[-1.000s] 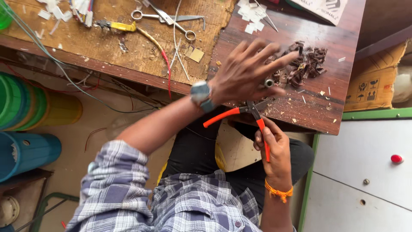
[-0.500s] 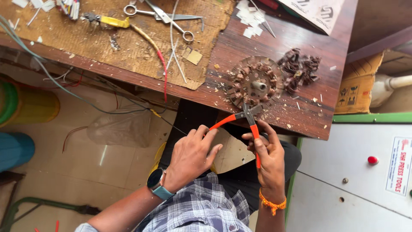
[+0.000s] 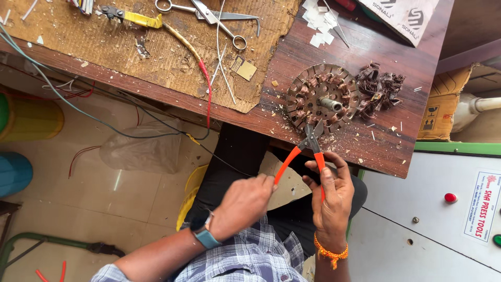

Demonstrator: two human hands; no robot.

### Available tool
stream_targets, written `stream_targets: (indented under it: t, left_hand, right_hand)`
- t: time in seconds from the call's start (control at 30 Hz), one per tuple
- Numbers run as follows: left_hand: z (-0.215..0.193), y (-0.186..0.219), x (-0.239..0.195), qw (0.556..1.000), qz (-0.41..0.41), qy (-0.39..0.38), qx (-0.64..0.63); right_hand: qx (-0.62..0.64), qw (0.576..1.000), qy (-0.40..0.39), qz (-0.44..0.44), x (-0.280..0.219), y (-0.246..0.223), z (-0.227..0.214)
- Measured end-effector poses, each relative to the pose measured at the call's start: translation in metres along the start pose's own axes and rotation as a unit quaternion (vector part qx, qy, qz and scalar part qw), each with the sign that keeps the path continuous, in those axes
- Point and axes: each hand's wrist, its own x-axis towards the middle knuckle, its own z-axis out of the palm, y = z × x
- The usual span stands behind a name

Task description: The person uses pliers to pull and cut copper wire from a circular metal rotor component. They repeatedly grip, twist, and cut the wire, accumulating a growing pile of removed copper on the workbench.

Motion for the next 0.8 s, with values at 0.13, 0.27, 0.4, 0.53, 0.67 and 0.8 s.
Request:
stream_targets:
  t: [0.13, 0.27, 0.4, 0.53, 0.67, 0.8]
  left_hand:
    - [0.004, 0.016, -0.005, 1.0, 0.004, 0.0, -0.013]
    - [0.002, 0.014, 0.002, 0.999, 0.02, -0.037, -0.015]
    - [0.007, 0.014, 0.0, 0.996, 0.045, 0.009, -0.072]
    - [0.013, 0.011, 0.006, 0.995, -0.042, -0.02, -0.09]
    - [0.014, 0.001, 0.016, 0.996, -0.066, -0.063, -0.015]
    - [-0.03, 0.007, 0.03, 0.978, 0.009, -0.183, 0.101]
  right_hand:
    - [0.016, 0.999, -0.01, -0.026, 0.0, -0.003, 0.021]
    - [0.022, 0.993, -0.102, 0.06, 0.01, -0.014, 0.02]
    - [0.065, 0.99, -0.101, 0.071, 0.013, -0.009, 0.005]
    - [0.152, 0.966, -0.129, 0.165, 0.018, 0.006, -0.001]
    - [0.152, 0.921, -0.224, 0.278, 0.02, 0.013, -0.006]
    - [0.104, 0.916, -0.307, 0.238, 0.025, 0.017, -0.002]
